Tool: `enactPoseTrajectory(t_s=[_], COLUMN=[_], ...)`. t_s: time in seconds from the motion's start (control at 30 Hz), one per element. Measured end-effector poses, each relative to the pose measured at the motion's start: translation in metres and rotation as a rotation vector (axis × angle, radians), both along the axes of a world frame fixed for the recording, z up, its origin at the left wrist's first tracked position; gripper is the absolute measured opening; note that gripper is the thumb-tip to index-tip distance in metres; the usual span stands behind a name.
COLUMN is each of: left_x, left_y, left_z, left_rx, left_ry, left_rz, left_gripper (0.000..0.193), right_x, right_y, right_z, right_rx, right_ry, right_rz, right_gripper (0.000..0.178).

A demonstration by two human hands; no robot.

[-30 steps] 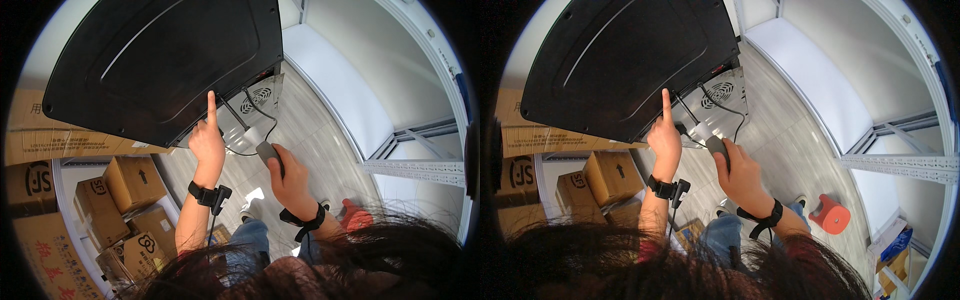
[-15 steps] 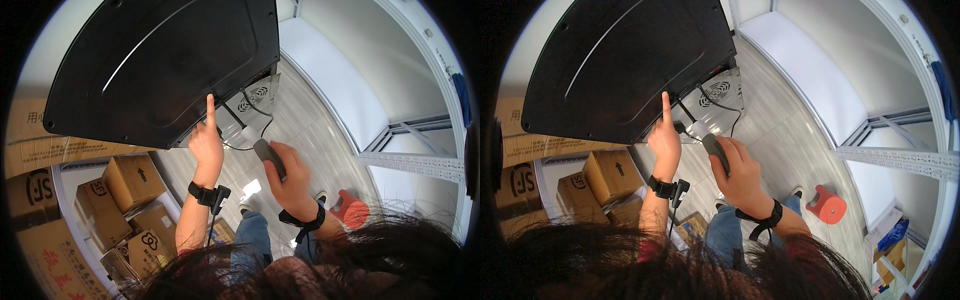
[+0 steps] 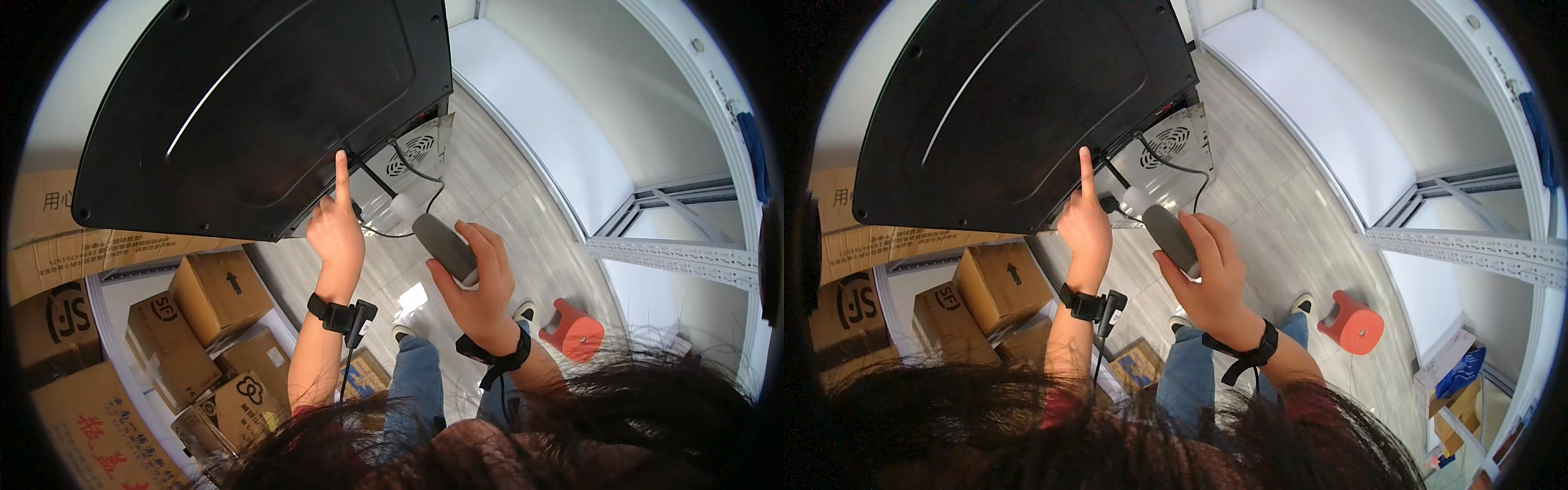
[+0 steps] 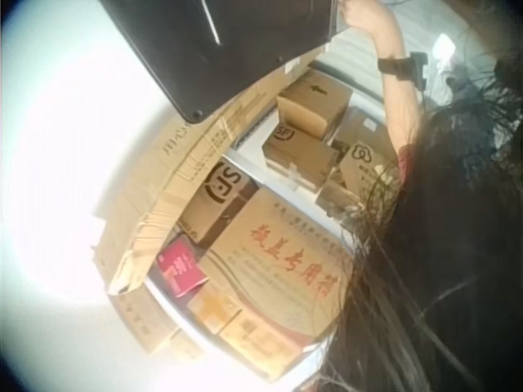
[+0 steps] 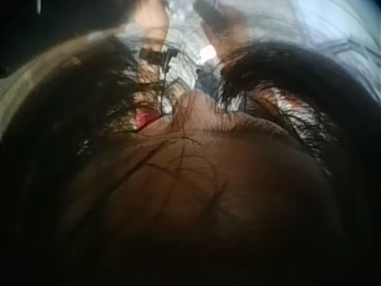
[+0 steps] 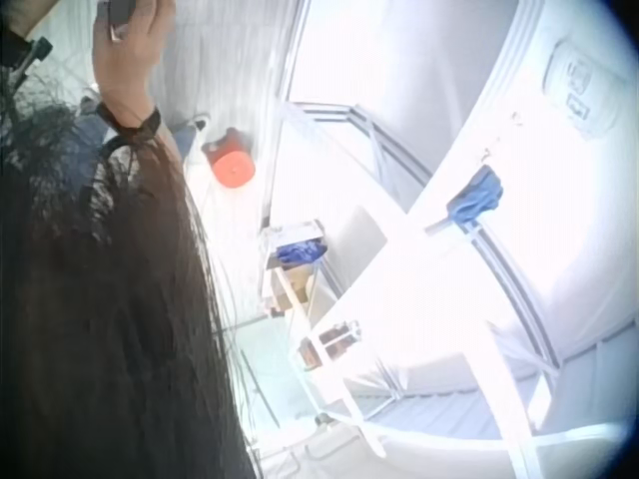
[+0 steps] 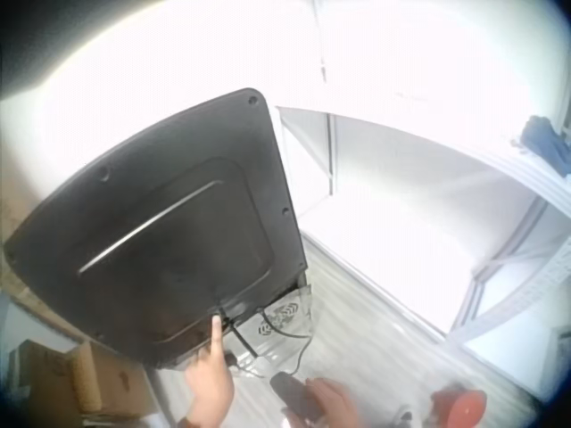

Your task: The person uses a power screwdriver to remove screws from the back panel of a small appliance, then reattaches the panel and tightens the screws. The person handles the appliance and the tool throughout the process.

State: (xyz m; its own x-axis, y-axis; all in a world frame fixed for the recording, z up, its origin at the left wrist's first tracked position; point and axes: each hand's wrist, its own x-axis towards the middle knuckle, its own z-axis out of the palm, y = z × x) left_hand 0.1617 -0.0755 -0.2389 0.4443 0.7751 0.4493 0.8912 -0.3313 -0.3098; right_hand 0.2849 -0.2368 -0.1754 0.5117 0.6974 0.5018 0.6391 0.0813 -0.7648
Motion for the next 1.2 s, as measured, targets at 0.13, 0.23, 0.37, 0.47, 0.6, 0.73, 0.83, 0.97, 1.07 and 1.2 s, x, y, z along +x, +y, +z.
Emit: enactPoseTrajectory(t_s=[0.13,0.23,0.37,0.47,0.6,0.73,0.83,0.97,1.07,1.2], left_x=[-0.002,-0.002,0.000,-0.001,-0.003,0.000,-0.001,-0.002,0.000,-0.001], left_y=[-0.001,-0.002,-0.002,-0.004,-0.005,-0.005,-0.005,-0.005,-0.006,-0.007], left_z=[0.003,0.005,0.008,0.009,0.011,0.012,0.011,0.009,0.011,0.013], left_rx=[-0.028,-0.063,-0.098,-0.080,-0.083,-0.104,-0.105,-0.088,-0.096,-0.110], left_ry=[0.012,0.025,0.027,0.028,0.039,0.057,0.039,0.027,0.016,0.010], left_rz=[0.015,0.031,0.037,0.025,0.033,0.043,0.040,0.046,0.044,0.043], left_gripper=[0.107,0.107,0.107,0.108,0.109,0.108,0.107,0.107,0.106,0.106], right_x=[0.005,0.008,0.009,0.014,0.005,0.006,0.010,0.012,0.010,0.015], right_y=[0.007,-0.001,-0.002,0.003,0.001,0.005,0.005,0.007,0.009,0.011], right_z=[0.014,0.028,0.040,0.043,0.045,0.040,0.043,0.042,0.043,0.049], right_rx=[0.091,-0.019,-0.123,-0.020,-0.171,-0.059,-0.018,-0.050,-0.040,0.003], right_ry=[-0.061,0.049,0.088,-0.224,-0.011,-0.074,-0.100,-0.031,-0.007,-0.159], right_rz=[0.049,0.135,0.111,0.135,0.181,0.064,0.044,0.151,0.139,0.164], right_gripper=[0.045,0.045,0.046,0.046,0.046,0.047,0.045,0.039,0.039,0.039])
